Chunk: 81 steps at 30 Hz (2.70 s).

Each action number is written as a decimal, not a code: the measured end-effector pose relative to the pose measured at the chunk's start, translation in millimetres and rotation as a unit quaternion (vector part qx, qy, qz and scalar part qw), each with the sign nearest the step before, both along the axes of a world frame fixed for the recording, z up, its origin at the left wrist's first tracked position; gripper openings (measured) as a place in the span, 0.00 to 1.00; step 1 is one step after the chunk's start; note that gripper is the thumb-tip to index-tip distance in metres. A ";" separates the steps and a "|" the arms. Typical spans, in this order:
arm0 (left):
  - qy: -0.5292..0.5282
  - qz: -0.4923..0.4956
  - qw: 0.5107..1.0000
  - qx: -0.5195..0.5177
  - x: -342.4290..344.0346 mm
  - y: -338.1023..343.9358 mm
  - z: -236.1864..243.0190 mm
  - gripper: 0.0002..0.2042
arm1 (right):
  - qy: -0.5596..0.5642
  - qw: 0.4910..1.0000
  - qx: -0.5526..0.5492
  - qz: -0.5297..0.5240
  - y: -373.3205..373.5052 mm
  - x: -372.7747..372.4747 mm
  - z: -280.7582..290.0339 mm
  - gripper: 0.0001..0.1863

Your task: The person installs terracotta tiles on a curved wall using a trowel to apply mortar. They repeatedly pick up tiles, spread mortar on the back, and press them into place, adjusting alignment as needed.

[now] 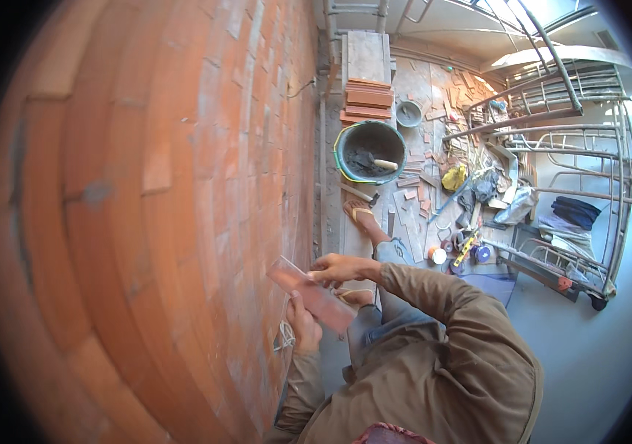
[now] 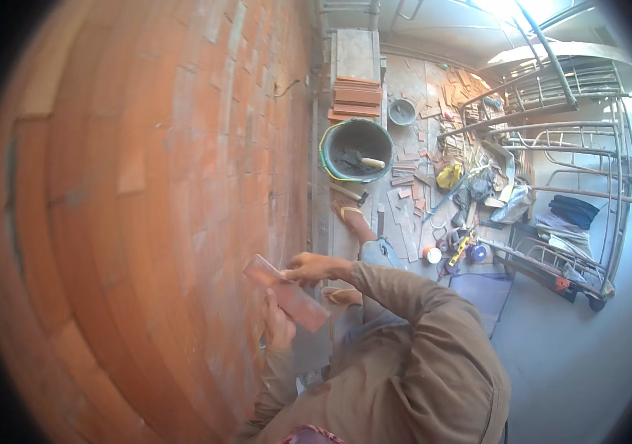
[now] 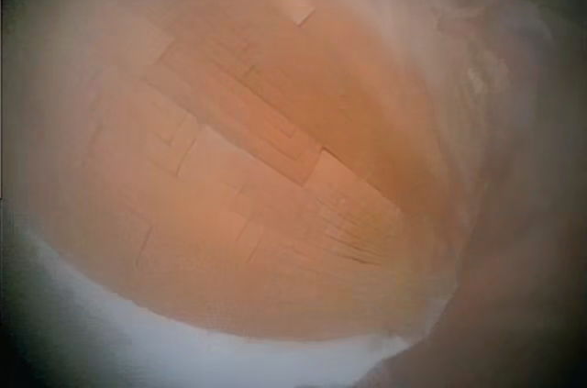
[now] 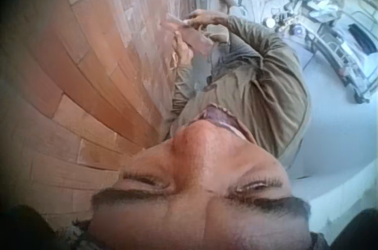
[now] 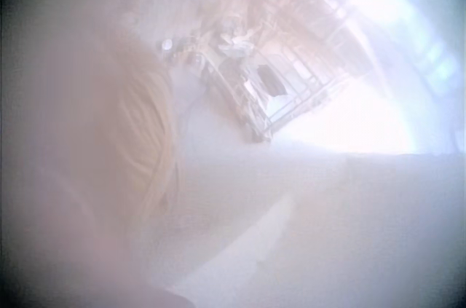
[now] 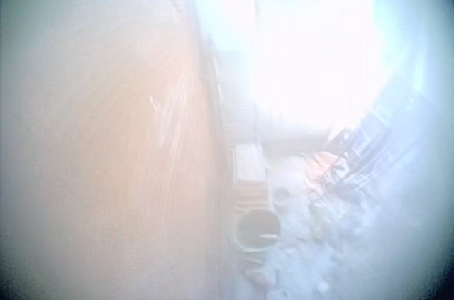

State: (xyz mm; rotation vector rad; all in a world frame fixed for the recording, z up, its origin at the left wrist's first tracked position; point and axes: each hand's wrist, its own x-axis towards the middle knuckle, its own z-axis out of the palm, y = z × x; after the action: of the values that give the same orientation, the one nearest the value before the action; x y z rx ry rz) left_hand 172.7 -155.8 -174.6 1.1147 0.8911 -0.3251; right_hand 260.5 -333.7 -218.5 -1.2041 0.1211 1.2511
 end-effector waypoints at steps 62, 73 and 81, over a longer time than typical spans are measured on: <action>-0.196 -0.567 0.730 0.329 75.6 -154.0 -231.3 0.29 | -0.721 0.508 -0.425 -0.203 -220.9 269.7 -231.0 0.06; -0.426 -0.103 0.758 0.483 92.7 -7.1 92.9 0.51 | -0.738 0.661 -0.075 -0.115 -29.9 117.9 58.0 0.15; -0.397 -0.034 0.880 0.259 -57.7 88.1 190.6 0.35 | -0.306 0.891 0.324 -0.088 106.3 -27.6 204.3 0.18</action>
State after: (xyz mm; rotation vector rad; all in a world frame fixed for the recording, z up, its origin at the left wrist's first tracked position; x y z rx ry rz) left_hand 115.0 -67.8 16.0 1.6015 0.1878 0.3404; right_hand 232.9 -227.4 -14.2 -0.9104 -0.6010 0.6155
